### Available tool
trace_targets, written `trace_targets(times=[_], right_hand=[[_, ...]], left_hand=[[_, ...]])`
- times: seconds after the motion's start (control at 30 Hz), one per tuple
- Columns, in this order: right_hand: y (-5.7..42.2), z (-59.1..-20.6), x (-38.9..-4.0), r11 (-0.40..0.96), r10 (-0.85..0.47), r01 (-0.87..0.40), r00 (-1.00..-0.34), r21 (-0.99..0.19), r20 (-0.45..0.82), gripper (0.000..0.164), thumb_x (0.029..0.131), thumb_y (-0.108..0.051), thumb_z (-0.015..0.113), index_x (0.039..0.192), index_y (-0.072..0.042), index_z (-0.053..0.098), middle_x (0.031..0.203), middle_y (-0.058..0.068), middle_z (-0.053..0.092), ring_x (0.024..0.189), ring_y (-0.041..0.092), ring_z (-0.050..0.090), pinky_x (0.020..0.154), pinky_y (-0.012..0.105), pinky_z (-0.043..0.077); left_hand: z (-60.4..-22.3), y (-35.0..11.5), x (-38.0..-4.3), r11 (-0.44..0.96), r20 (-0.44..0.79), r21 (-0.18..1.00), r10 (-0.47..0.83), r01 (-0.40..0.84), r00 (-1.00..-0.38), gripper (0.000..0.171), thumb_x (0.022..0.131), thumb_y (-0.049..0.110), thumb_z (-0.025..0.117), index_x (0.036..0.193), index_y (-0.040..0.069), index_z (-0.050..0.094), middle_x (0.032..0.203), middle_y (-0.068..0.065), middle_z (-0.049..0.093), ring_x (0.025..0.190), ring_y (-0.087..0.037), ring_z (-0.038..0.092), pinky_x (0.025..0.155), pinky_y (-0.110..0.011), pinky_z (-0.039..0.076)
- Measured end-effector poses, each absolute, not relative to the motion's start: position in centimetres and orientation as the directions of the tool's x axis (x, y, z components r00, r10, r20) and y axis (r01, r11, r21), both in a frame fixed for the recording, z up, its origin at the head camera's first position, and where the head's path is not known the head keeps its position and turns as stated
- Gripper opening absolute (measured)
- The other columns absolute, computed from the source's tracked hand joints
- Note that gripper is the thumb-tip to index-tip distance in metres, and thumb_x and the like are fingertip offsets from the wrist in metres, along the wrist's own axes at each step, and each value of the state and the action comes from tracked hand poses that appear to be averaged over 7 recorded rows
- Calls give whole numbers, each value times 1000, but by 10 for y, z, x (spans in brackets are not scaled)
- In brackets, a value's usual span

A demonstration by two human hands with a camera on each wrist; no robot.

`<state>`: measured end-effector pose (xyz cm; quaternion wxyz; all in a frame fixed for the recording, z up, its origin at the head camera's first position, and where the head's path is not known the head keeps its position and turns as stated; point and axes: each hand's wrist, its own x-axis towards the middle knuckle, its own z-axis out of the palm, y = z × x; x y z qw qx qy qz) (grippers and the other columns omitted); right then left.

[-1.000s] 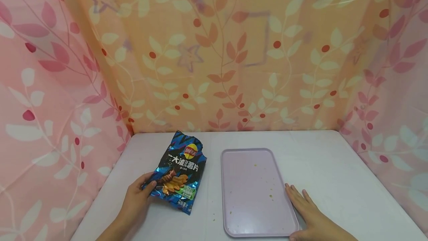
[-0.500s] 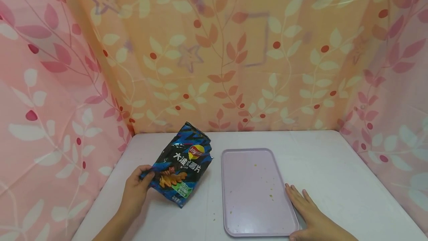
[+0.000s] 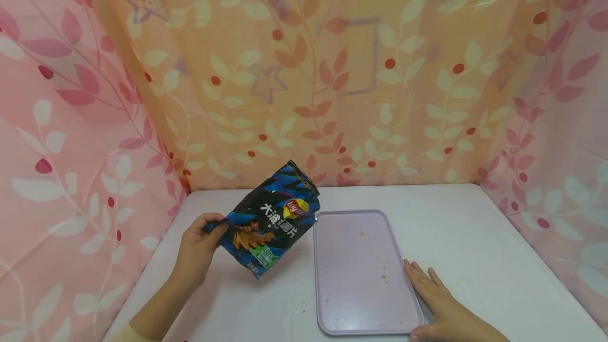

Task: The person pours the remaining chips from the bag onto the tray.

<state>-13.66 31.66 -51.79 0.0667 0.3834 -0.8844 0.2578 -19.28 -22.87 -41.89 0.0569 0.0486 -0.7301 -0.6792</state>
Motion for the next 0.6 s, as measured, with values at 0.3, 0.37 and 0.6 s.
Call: trace_targets(times=[0.3, 0.37, 0.6], right_hand=[[322, -498, -165, 597, -684, -720, -687, -354, 244, 124, 73, -68, 77, 157, 9, 26, 165, 25, 25, 156, 4, -9, 121, 18, -15], [320, -500, -166, 598, -681, -718, -689, -356, 247, 124, 73, -68, 77, 157, 7, 27, 163, 28, 28, 156, 3, -9, 121, 17, -15], [315, -501, -166, 595, -684, -727, -682, -343, 258, 125, 73, -71, 76, 157, 8, 28, 160, 29, 32, 158, 9, -1, 122, 19, -14]], left_hand=[[-413, -218, -207, 25, 131, 991, -120, 129, -984, 22, 102, 14, 65, 118, 0, 60, 110, -1, 62, 92, -15, 66, 86, -24, 59], [-408, -217, -209, 41, 134, 991, -99, 130, -986, 21, 101, 15, 66, 117, 2, 62, 113, -3, 60, 94, -17, 66, 86, -25, 60], [-394, -203, -218, 42, 138, 990, -41, 136, -990, 22, 99, 11, 69, 118, 3, 63, 122, -5, 58, 101, -19, 65, 88, -27, 59]])
